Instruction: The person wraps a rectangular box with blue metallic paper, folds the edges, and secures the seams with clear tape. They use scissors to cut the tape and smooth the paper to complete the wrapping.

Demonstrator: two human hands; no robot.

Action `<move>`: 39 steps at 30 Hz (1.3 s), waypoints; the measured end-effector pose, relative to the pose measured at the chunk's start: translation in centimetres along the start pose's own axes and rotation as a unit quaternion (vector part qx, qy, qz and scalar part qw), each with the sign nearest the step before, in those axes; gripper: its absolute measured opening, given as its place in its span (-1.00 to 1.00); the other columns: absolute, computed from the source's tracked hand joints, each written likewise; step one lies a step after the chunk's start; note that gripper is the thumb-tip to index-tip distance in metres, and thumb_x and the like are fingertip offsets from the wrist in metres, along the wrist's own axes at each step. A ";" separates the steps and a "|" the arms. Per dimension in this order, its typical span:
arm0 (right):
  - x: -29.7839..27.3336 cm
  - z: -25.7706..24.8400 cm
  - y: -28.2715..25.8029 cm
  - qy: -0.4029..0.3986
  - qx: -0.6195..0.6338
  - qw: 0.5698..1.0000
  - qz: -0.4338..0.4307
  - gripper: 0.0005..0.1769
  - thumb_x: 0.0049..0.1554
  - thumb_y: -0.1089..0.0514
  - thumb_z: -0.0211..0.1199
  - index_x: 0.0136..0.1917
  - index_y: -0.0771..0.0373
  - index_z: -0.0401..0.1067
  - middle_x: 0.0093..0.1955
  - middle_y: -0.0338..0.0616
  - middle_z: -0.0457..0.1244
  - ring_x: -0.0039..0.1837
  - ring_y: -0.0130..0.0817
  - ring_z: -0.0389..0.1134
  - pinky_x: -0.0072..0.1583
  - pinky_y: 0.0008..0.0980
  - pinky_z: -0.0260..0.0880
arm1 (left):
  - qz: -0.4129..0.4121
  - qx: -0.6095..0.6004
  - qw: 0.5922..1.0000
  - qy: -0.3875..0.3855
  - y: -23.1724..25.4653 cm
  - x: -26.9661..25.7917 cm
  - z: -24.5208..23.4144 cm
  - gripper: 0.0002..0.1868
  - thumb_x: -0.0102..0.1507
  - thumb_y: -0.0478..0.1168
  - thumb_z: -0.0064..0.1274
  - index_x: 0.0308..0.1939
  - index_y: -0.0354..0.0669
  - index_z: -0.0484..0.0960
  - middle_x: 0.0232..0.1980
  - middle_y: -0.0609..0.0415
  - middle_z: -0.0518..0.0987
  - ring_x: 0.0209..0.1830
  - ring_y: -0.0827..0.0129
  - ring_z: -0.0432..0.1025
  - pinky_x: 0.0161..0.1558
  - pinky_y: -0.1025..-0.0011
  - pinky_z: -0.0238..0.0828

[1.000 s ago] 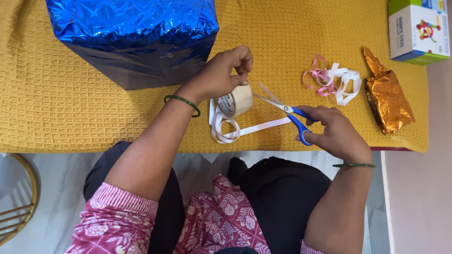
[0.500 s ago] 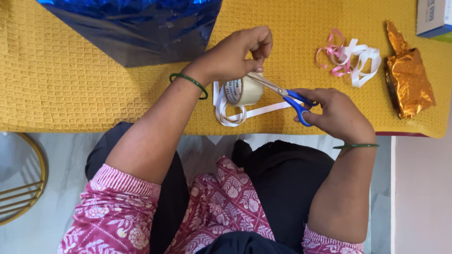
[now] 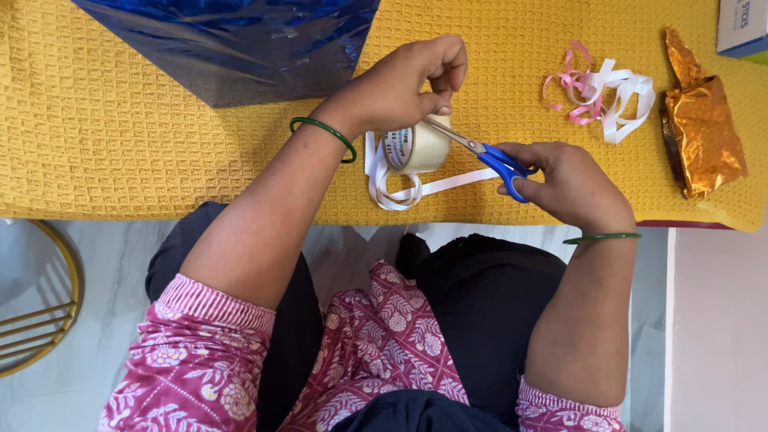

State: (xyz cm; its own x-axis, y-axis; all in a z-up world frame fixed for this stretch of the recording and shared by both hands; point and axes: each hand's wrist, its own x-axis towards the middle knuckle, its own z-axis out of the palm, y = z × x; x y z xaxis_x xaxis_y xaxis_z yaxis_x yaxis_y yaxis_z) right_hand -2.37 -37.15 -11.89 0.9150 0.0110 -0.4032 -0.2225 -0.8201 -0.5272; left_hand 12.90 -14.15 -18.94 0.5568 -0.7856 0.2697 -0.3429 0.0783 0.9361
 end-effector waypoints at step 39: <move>8.5 8.5 -5.3 0.330 -0.028 0.943 -0.036 -0.54 -0.05 0.04 0.45 0.05 0.26 0.40 -0.20 0.03 0.42 -0.16 -0.06 0.47 -0.09 -0.12 0.44 | 0.126 -0.178 0.832 0.510 8.8 -5.8 4.5 -0.76 0.38 -0.52 -0.04 0.08 -0.22 0.38 0.00 0.08 0.52 0.00 0.46 0.44 0.07 0.45 0.41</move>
State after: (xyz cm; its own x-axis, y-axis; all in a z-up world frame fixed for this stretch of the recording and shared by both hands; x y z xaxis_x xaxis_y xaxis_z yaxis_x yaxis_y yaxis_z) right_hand 3.68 -27.89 -18.86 0.9412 -0.2761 0.1946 -0.1512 -0.8596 -0.4881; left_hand 3.23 -11.61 -13.25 0.9160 0.1976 0.3492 -0.4010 0.4802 0.7801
